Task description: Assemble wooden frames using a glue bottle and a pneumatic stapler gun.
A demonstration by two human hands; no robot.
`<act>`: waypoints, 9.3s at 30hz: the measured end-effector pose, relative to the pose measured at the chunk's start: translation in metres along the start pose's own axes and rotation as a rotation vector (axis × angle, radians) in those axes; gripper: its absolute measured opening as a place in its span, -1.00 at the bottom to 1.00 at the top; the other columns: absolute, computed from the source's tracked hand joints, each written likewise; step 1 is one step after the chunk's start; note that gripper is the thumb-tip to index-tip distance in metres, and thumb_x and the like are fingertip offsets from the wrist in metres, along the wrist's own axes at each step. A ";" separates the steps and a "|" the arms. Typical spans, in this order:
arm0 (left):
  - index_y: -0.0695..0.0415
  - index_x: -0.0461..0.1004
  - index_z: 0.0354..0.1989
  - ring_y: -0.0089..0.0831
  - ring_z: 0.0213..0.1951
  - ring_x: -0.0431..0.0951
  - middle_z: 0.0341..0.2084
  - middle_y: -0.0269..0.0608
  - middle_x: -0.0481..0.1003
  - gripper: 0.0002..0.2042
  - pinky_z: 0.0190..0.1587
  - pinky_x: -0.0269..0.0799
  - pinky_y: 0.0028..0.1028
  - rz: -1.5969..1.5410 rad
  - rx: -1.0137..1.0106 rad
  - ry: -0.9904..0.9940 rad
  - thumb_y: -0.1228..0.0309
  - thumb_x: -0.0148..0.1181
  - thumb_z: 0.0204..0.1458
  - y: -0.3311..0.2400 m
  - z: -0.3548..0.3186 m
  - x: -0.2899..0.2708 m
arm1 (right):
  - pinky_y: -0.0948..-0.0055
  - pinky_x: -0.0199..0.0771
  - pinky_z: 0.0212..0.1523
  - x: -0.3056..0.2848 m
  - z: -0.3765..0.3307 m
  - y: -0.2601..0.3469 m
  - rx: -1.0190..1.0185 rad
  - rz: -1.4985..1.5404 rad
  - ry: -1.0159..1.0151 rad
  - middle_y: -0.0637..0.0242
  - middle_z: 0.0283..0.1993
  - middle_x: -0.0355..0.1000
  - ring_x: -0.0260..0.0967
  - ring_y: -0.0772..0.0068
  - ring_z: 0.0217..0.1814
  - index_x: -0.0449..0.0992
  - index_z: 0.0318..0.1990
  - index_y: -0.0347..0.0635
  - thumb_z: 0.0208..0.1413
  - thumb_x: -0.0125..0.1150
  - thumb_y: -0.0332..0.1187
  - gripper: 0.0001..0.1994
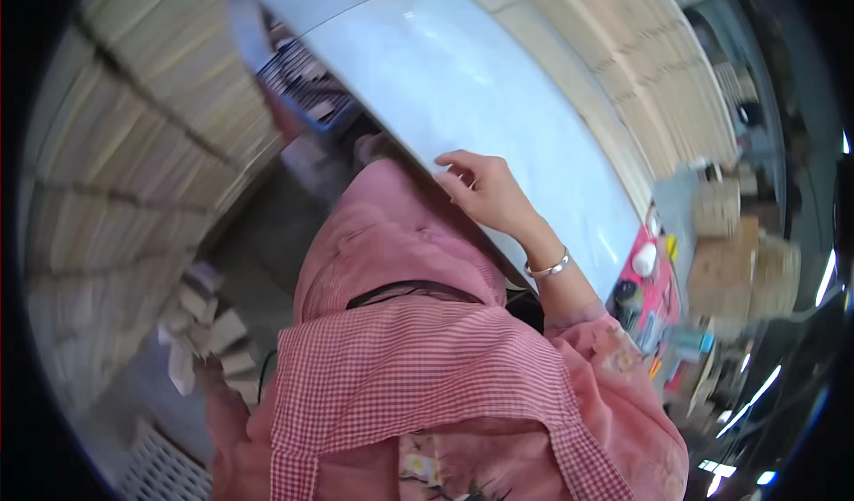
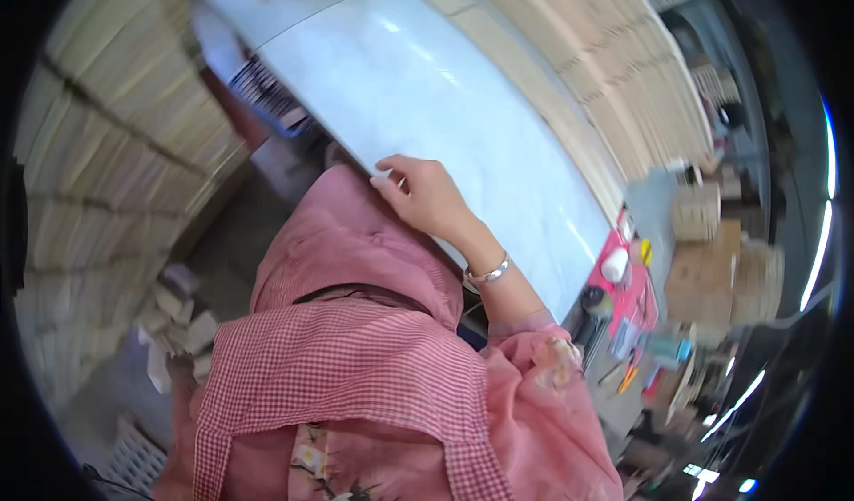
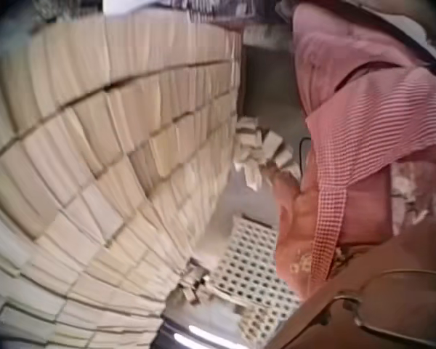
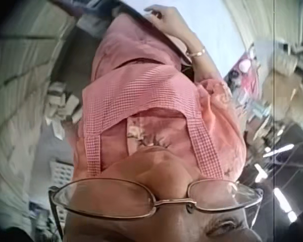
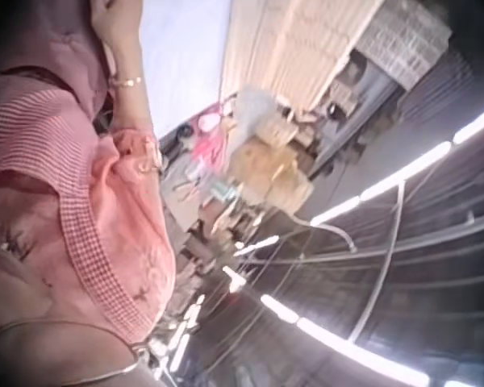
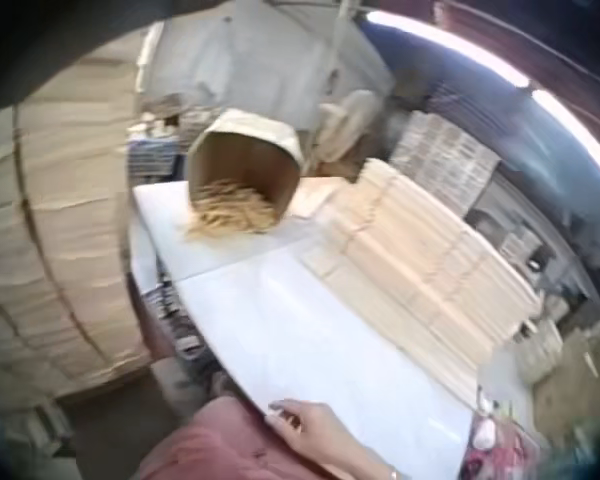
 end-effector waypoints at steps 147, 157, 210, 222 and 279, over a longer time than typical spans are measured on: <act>0.27 -0.21 0.51 0.20 0.17 0.40 0.44 0.25 0.06 0.03 0.17 0.39 -0.21 1.157 0.787 1.550 0.52 0.34 -0.13 0.007 -0.403 0.776 | 0.17 0.53 -0.09 -0.087 0.393 0.013 -0.258 -0.497 -0.306 0.16 0.00 0.53 0.49 -0.03 -0.03 0.53 -0.07 -0.21 0.10 0.13 -0.43 -0.76; 0.35 -0.16 0.48 0.20 0.26 0.32 0.36 0.31 0.15 0.01 0.29 0.28 -0.18 1.117 0.819 1.611 0.56 0.33 -0.19 -0.001 -0.402 0.772 | 0.27 0.43 -0.35 -0.114 0.217 -0.033 -0.130 -0.375 -0.188 0.21 -0.56 0.46 0.36 0.14 -0.42 0.56 -0.47 -0.22 0.06 0.19 -0.39 -0.86; 0.18 0.24 0.31 -0.13 0.06 0.38 0.11 -0.09 0.40 0.00 0.24 0.20 -0.25 1.416 1.321 1.356 0.19 0.59 -0.44 -0.005 -0.409 0.766 | 0.48 0.35 -0.23 -0.169 -0.132 -0.247 0.301 -0.021 -0.362 0.28 -0.22 0.32 0.24 0.43 -0.29 0.48 0.15 -0.32 0.03 0.16 -0.60 -0.54; 0.14 0.21 0.32 -0.07 0.12 0.37 0.17 -0.09 0.36 -0.09 0.25 0.23 -0.21 1.266 1.489 1.439 0.35 0.53 -0.33 0.014 -0.465 0.759 | 0.55 0.34 -0.01 -0.145 -0.234 -0.211 0.234 0.497 -1.042 0.27 -0.03 0.41 0.33 0.44 -0.12 0.51 0.03 -0.35 0.25 0.14 -0.50 -0.76; 0.23 0.54 -0.21 -0.37 -0.15 0.43 -0.14 -0.16 0.44 -0.81 -0.07 0.37 -0.48 1.212 1.487 1.356 0.41 0.33 0.08 -0.025 -0.475 0.789 | 0.40 0.45 0.07 -0.164 -0.223 -0.181 0.145 0.243 -0.948 0.10 0.21 0.40 0.40 0.25 0.10 0.51 0.13 -0.35 0.25 0.16 -0.28 -0.61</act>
Point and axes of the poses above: each hand's wrist, its own z-axis towards the middle knuckle, its own x-axis out of the palm, y = z × x, the point moved 10 cm from there along z, towards the middle knuckle
